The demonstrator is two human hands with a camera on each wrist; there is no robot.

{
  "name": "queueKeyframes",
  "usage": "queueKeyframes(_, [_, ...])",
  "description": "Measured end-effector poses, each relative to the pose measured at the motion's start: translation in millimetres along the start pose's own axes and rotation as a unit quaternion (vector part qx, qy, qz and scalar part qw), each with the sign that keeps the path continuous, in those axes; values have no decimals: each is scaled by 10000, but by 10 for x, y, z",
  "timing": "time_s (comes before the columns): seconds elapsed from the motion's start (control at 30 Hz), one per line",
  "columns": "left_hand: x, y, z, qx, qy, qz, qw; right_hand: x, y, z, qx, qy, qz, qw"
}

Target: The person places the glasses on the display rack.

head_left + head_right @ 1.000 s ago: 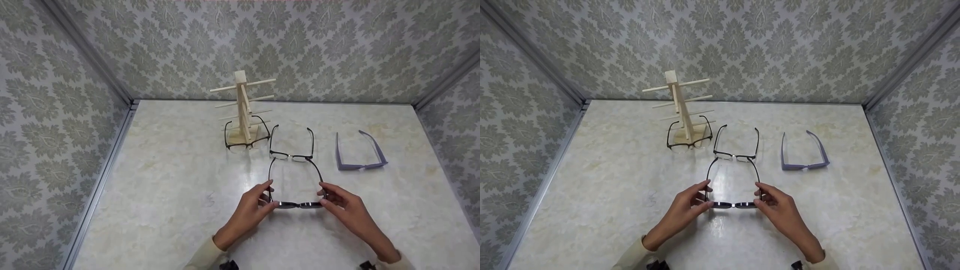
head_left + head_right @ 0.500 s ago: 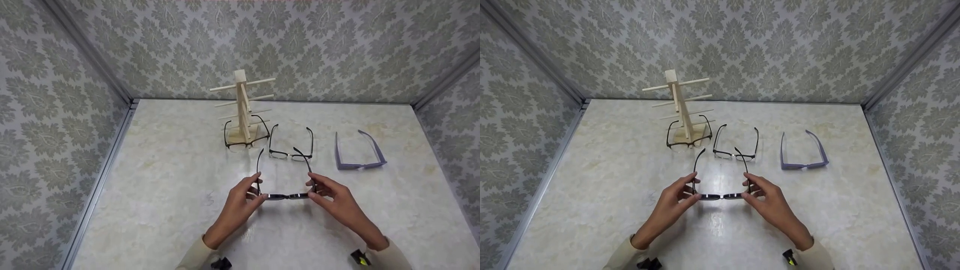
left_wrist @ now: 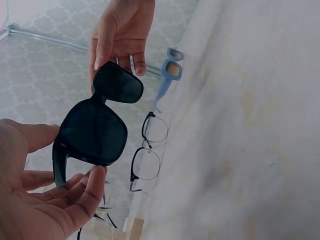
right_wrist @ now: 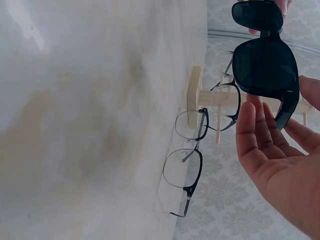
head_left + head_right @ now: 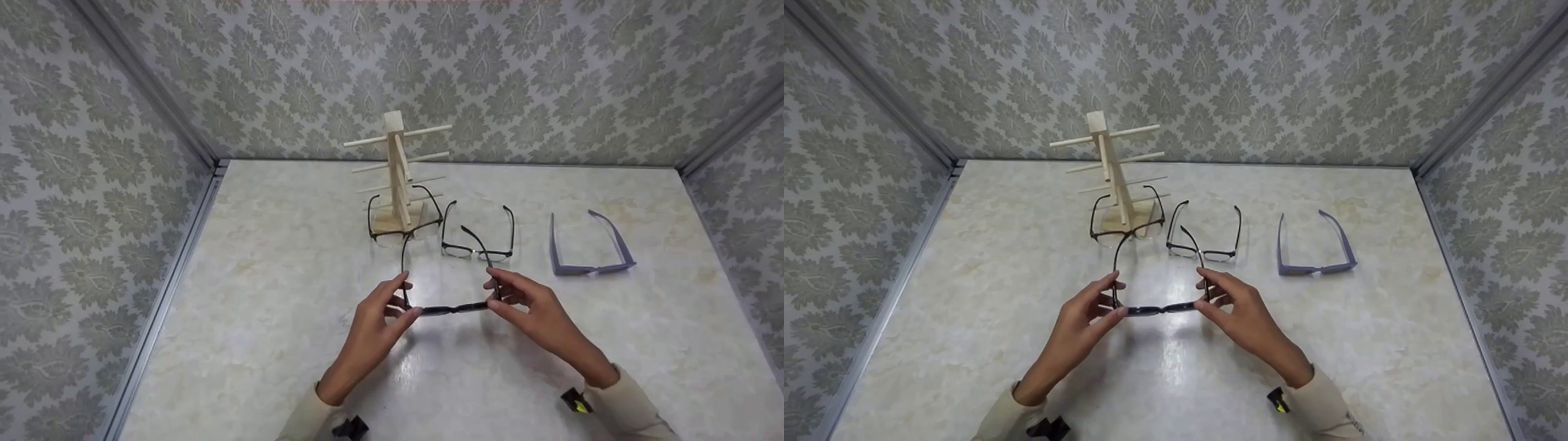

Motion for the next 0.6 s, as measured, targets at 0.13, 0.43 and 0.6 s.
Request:
queueKeyframes(0.13, [17, -59, -28, -111, -53, 25, 9999, 8, 53, -77, 38, -10, -18, 10000])
queueKeyframes(0.43, [26, -171, -134, -399, -55, -15, 9992, 27, 134, -229, -30, 75, -108, 9999])
queueKeyframes(0.6, [8, -223, -196, -512, 1, -74, 9987, 30, 163, -317, -44, 142, -95, 9998])
Point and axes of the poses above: each hand's wrist, its own z-axis away from the middle knuckle, its own y-axis out of the palm, x = y × z, the point moved 8 cm from there along -z, towards the middle knuckle, and after that the axes turned 11 degrees about -x, right-handed, at the moved point
